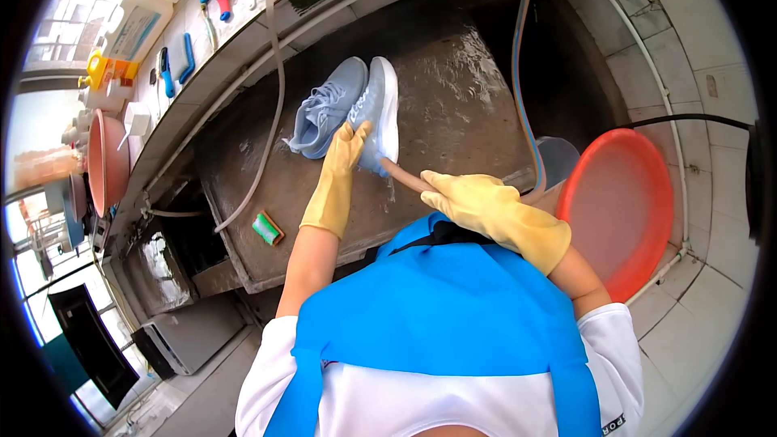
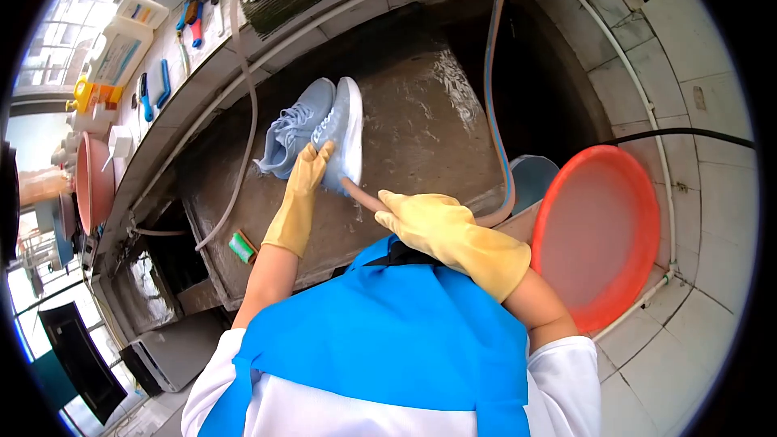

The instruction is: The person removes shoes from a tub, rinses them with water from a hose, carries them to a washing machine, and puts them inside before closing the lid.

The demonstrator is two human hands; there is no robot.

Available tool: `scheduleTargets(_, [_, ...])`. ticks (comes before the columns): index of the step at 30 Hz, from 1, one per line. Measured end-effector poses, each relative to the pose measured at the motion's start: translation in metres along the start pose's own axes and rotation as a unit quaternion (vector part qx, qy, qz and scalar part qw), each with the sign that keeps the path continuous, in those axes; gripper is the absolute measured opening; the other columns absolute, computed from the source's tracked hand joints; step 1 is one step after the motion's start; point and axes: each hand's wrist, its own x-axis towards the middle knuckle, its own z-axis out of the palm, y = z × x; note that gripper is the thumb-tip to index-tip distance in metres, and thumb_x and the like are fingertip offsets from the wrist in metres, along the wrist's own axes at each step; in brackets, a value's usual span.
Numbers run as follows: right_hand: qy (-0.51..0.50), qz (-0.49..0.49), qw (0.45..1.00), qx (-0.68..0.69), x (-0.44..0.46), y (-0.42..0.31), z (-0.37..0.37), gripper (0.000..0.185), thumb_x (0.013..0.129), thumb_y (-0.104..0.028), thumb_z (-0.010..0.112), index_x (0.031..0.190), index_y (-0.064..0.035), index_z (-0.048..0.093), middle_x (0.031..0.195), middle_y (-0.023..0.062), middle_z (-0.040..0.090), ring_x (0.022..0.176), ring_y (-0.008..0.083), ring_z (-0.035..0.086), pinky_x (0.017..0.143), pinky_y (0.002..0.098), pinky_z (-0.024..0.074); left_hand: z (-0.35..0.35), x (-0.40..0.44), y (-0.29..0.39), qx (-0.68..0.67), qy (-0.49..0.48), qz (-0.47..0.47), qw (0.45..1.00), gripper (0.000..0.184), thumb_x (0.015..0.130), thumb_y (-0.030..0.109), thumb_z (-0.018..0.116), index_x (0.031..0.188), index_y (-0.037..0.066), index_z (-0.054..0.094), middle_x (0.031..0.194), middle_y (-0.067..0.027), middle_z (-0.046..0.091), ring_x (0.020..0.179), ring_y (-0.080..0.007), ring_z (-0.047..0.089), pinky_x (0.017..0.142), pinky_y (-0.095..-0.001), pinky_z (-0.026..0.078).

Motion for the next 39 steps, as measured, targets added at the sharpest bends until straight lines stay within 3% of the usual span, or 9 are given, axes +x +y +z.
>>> scheduleTargets(6, [0.012,0.012,1.0,0.011,0.003,0.001,-0.009,0.053,0.109,-0.045,0.041,0.149,-0.0115,0.046,0.124,0.0208,0.068,0.118,0.041,0.063,0.1,0.0518,0.0476,-0.014,0.024,-0.003,0.126,0.056,-0.127,0.982,0.044,0.104,0.039,0.06,0.107,-0.003,0.072,0.083,-0.0081,0.071,0.081,-0.0127,0.061,0.074,-0.0326,0.05])
scheduleTargets(11, [0.04,-0.021,0.999,0.011,0.013,-0.008,-0.022,0.051,0.109,-0.045,0.04,0.143,-0.0081,0.049,0.123,0.0232,0.068,0.119,0.042,0.063,0.098,0.0519,0.0485,-0.025,0.029,-0.038,0.178,0.076,-0.155,0.969,0.072,0.099,0.062,0.052,0.1,-0.006,0.075,0.094,-0.0321,0.072,0.101,-0.0448,0.07,0.089,-0.0479,0.051])
scheduleTargets(14, [0.03,-0.034,0.999,-0.029,0.029,-0.001,-0.018,0.058,0.109,-0.052,0.039,0.157,-0.0196,0.04,0.117,0.0164,0.071,0.106,0.0365,0.07,0.089,0.0507,0.0535,-0.026,0.05,-0.083,0.169,0.059,-0.212,0.961,0.078,0.098,0.068,0.049,0.104,-0.006,0.075,0.102,-0.0357,0.07,0.112,-0.0461,0.067,0.098,-0.048,0.049])
scheduleTargets(16, [-0.013,0.048,0.999,0.021,0.024,-0.026,-0.05,0.059,0.109,-0.052,0.039,0.158,-0.0212,0.038,0.111,0.0151,0.071,0.088,0.0302,0.074,0.079,0.0479,0.057,-0.028,0.085,-0.205,0.09,0.067,-0.156,0.981,0.088,0.096,0.073,0.046,0.109,-0.01,0.073,0.11,-0.0398,0.067,0.119,-0.0487,0.063,0.105,-0.0489,0.046])
scheduleTargets(24, [0.036,0.04,0.996,0.078,0.047,-0.027,-0.072,0.043,0.11,-0.048,0.038,0.125,-0.0112,0.056,0.098,0.0109,0.07,0.067,0.0229,0.069,0.067,0.0431,0.0582,-0.032,0.055,-0.063,-0.028,0.032,-0.336,0.941,0.093,0.101,0.071,0.045,0.135,-0.014,0.057,0.128,-0.0262,0.067,0.117,-0.032,0.065,0.1,-0.0428,0.052])
scheduleTargets(26, [-0.063,0.069,0.995,0.028,0.036,-0.033,-0.069,0.048,0.11,-0.053,0.037,0.143,-0.0204,0.049,0.094,0.0103,0.07,0.075,0.0251,0.071,0.067,0.0422,0.0578,-0.034,0.057,-0.075,-0.068,0.026,-0.344,0.936,0.094,0.1,0.071,0.046,0.136,-0.015,0.056,0.13,-0.0254,0.066,0.118,-0.0319,0.065,0.1,-0.0444,0.052])
scheduleTargets(31, [-0.051,0.081,0.994,0.061,0.028,-0.014,-0.054,0.057,0.108,-0.055,0.04,0.157,-0.0257,0.041,0.089,0.0084,0.068,0.073,0.0223,0.069,0.062,0.0394,0.056,-0.031,0.034,-0.015,0.123,0.043,-0.153,0.98,0.058,0.105,0.051,0.058,0.095,-0.005,0.07,0.07,-0.0064,0.063,0.062,-0.0184,0.051,0.061,-0.0346,0.045])
scheduleTargets(34, [0.052,0.099,0.982,0.151,0.029,0.001,-0.053,0.064,0.106,-0.057,0.044,0.161,-0.0253,0.036,0.093,0.0076,0.066,0.072,0.0167,0.068,0.059,0.0348,0.0542,0.003,0.019,0.028,0.361,0.037,0.041,0.931,0.047,0.102,0.044,0.059,0.089,0.0,0.07,0.081,-0.024,0.072,0.075,-0.0363,0.071,0.067,-0.0446,0.055])
scheduleTargets(39, [0.088,0.131,0.962,0.224,0.011,-0.009,-0.064,0.061,0.106,-0.052,0.05,0.158,-0.0223,0.043,0.083,0.0057,0.063,0.064,0.0138,0.063,0.053,0.0321,0.0502,0.065,0.008,0.04,0.362,-0.084,0.12,0.921,0.023,0.096,0.028,0.063,0.105,0.009,0.071,0.091,-0.0183,0.074,0.082,-0.0374,0.073,0.074,-0.0476,0.058])
